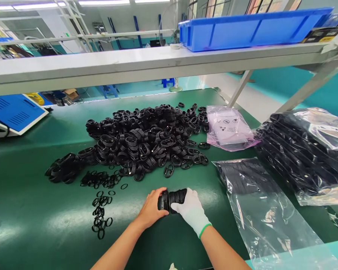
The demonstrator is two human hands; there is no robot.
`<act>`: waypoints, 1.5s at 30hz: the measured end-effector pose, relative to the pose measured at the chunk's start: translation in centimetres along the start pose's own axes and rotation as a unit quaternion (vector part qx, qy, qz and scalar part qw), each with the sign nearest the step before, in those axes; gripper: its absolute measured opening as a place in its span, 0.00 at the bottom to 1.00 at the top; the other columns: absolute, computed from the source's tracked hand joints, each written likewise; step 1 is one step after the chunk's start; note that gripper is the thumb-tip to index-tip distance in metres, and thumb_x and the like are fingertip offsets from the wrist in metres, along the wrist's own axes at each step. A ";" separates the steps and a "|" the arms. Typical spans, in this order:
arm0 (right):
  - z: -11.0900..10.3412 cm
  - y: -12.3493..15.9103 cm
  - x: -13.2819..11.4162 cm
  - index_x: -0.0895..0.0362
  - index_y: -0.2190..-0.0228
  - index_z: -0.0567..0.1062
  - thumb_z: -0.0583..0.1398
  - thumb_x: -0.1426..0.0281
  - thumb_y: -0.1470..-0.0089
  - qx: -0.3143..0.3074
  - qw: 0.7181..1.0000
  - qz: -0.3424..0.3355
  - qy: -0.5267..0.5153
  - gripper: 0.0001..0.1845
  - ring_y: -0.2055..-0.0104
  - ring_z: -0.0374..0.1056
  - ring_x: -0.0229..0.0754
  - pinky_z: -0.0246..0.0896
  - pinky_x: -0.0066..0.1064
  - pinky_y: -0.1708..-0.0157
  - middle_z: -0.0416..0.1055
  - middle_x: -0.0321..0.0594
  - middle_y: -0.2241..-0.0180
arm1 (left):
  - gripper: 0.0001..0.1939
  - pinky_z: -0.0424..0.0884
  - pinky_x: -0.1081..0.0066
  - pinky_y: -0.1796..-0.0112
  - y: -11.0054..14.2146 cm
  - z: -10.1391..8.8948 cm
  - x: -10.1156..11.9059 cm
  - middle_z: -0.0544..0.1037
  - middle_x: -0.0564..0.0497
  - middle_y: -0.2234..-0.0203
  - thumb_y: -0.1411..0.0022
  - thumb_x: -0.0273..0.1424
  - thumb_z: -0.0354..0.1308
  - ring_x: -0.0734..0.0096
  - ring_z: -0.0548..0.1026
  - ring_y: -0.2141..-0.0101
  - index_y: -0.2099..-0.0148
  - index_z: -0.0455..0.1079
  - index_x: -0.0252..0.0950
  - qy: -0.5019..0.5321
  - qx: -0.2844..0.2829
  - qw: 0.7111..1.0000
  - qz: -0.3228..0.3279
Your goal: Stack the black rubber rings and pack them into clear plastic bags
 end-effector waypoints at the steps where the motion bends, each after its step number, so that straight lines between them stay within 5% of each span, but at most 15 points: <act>1: 0.0 0.0 -0.1 0.56 0.62 0.65 0.60 0.62 0.65 0.001 1.000 -0.005 0.000 0.25 0.56 0.62 0.48 0.58 0.35 0.59 0.61 0.44 0.61 | 0.39 0.58 0.66 0.53 0.3 0.3 -0.1 0.65 0.51 0.54 0.60 0.31 0.62 0.63 0.63 0.54 0.44 0.53 0.46 0.005 0.001 1.000 -0.005; 7: 0.0 -0.1 0.3 0.57 0.60 0.64 0.60 0.62 0.66 0.004 1.000 0.006 0.007 0.27 0.56 0.62 0.47 0.58 0.35 0.59 0.60 0.44 0.60 | 0.38 0.56 0.64 0.52 0.6 0.5 0.6 0.66 0.51 0.54 0.61 0.30 0.63 0.61 0.62 0.54 0.46 0.56 0.45 0.012 0.012 1.000 -0.007; 15: 0.7 0.1 0.8 0.61 0.49 0.54 0.62 0.57 0.69 0.023 0.998 0.046 0.036 0.46 0.50 0.59 0.53 0.56 0.38 0.54 0.55 0.52 0.52 | 0.39 0.58 0.64 0.54 0.5 0.7 0.1 0.66 0.51 0.55 0.62 0.34 0.64 0.60 0.62 0.56 0.46 0.57 0.46 0.018 0.001 1.000 -0.014; 21: 0.9 0.0 0.5 0.60 0.55 0.60 0.61 0.57 0.66 0.027 0.999 0.037 0.029 0.37 0.56 0.63 0.50 0.58 0.37 0.57 0.57 0.49 0.56 | 0.40 0.57 0.63 0.52 0.6 1.3 -0.8 0.65 0.51 0.53 0.61 0.32 0.64 0.60 0.61 0.54 0.44 0.55 0.47 0.048 -0.007 0.999 -0.005; 32: 1.2 -0.2 0.9 0.60 0.51 0.57 0.61 0.56 0.68 0.023 0.997 0.050 0.051 0.42 0.50 0.59 0.51 0.57 0.36 0.55 0.55 0.51 0.52 | 0.39 0.47 0.57 0.46 0.3 1.3 1.1 0.62 0.55 0.46 0.60 0.29 0.63 0.59 0.58 0.47 0.45 0.55 0.49 0.032 -0.028 0.998 0.055; 40: 1.0 -0.2 0.6 0.61 0.51 0.58 0.61 0.59 0.67 0.007 0.998 0.043 0.047 0.41 0.52 0.60 0.52 0.57 0.37 0.55 0.55 0.52 0.53 | 0.37 0.55 0.65 0.47 0.5 1.2 0.8 0.64 0.54 0.48 0.60 0.26 0.63 0.65 0.59 0.48 0.46 0.57 0.45 0.093 -0.006 0.994 0.064; 45: 0.9 -0.3 0.5 0.64 0.50 0.56 0.60 0.60 0.63 -0.008 0.998 0.022 0.060 0.39 0.53 0.61 0.52 0.56 0.37 0.54 0.56 0.53 0.54 | 0.42 0.59 0.65 0.50 0.8 1.6 0.0 0.66 0.52 0.53 0.62 0.28 0.65 0.64 0.63 0.52 0.44 0.54 0.46 0.090 -0.004 0.996 0.006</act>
Point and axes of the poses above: each hand's wrist, its own y-axis away from the middle knuckle, its own z-axis out of the palm, x = y × z, the point moved 10 cm from there along -y, towards the middle knuckle
